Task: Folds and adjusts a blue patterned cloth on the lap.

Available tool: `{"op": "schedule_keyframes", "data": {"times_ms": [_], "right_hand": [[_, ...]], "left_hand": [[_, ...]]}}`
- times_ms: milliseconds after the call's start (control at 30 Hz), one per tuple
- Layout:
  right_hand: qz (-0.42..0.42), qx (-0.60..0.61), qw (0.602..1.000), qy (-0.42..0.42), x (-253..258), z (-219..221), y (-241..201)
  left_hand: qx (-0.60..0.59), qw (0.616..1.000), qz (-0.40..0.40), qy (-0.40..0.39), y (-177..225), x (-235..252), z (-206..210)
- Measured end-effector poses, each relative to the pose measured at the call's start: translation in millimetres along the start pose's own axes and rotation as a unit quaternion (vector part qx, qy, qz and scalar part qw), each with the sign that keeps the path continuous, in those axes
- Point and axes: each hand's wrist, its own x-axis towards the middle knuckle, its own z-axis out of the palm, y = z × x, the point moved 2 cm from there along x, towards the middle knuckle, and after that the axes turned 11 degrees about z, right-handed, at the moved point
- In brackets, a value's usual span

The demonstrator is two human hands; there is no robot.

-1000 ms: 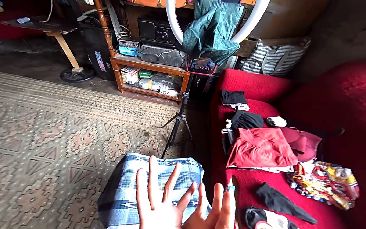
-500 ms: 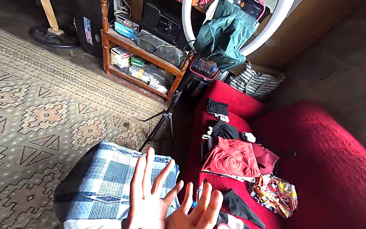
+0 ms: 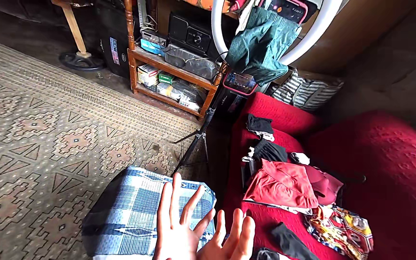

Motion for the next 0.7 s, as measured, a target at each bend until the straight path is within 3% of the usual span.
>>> {"op": "schedule_keyframes", "data": {"times_ms": [700], "right_hand": [[0.021,-0.006,1.0,0.008,4.4,3.5,13.2]], "left_hand": [[0.011,1.0,-0.007,0.001,-8.2,7.9,-10.8]]}}
